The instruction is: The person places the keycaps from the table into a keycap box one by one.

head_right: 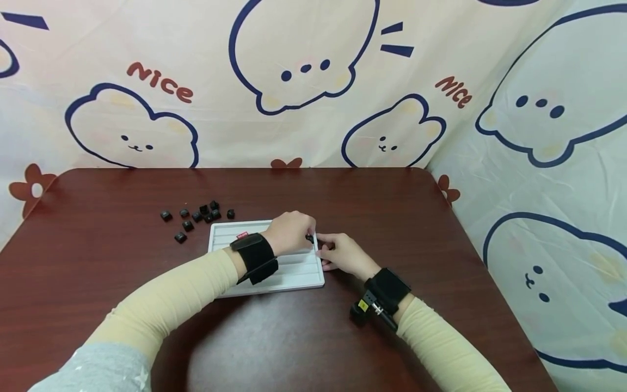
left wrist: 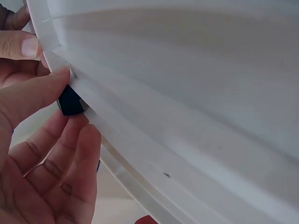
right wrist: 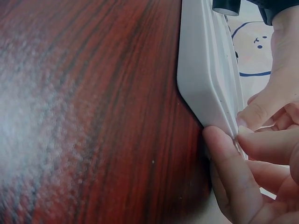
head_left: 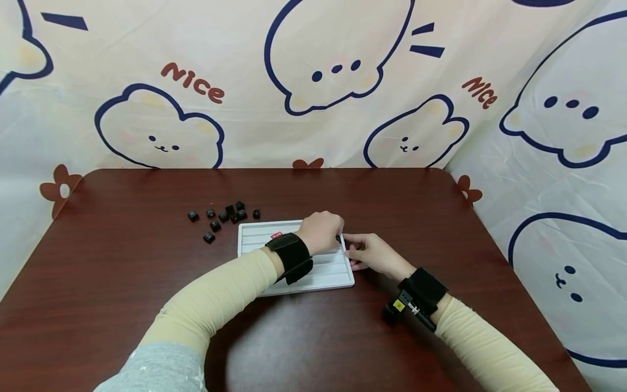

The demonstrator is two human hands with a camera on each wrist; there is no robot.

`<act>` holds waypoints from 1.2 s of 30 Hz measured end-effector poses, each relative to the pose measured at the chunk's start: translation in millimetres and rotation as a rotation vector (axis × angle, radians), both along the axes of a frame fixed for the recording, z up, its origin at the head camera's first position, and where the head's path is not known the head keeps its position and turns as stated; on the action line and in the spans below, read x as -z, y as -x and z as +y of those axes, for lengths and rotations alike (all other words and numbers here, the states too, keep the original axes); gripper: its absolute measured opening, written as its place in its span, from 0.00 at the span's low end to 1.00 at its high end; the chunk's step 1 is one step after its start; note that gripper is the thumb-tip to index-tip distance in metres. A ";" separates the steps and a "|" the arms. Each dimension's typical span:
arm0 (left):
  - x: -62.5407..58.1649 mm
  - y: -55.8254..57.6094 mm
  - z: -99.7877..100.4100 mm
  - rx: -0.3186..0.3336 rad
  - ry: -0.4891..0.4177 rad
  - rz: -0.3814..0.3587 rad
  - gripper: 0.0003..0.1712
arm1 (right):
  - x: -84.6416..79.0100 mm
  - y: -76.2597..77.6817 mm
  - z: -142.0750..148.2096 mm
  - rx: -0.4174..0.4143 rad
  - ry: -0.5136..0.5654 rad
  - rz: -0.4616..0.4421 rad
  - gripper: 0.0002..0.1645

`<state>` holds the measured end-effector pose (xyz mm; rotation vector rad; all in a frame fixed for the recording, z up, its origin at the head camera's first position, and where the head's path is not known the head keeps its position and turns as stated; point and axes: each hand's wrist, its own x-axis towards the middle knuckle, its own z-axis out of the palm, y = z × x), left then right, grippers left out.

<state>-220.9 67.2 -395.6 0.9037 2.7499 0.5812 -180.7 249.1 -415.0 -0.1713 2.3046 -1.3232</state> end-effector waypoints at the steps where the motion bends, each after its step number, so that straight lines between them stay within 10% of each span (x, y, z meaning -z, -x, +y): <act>1: 0.2 0.1 -0.3 -0.001 -0.002 0.000 0.04 | 0.0 0.3 -0.1 -0.001 0.001 -0.001 0.33; 36: -20.5 4.8 -33.2 -0.014 -0.174 -0.003 0.08 | 1.5 4.7 0.6 0.017 -0.002 -0.014 0.32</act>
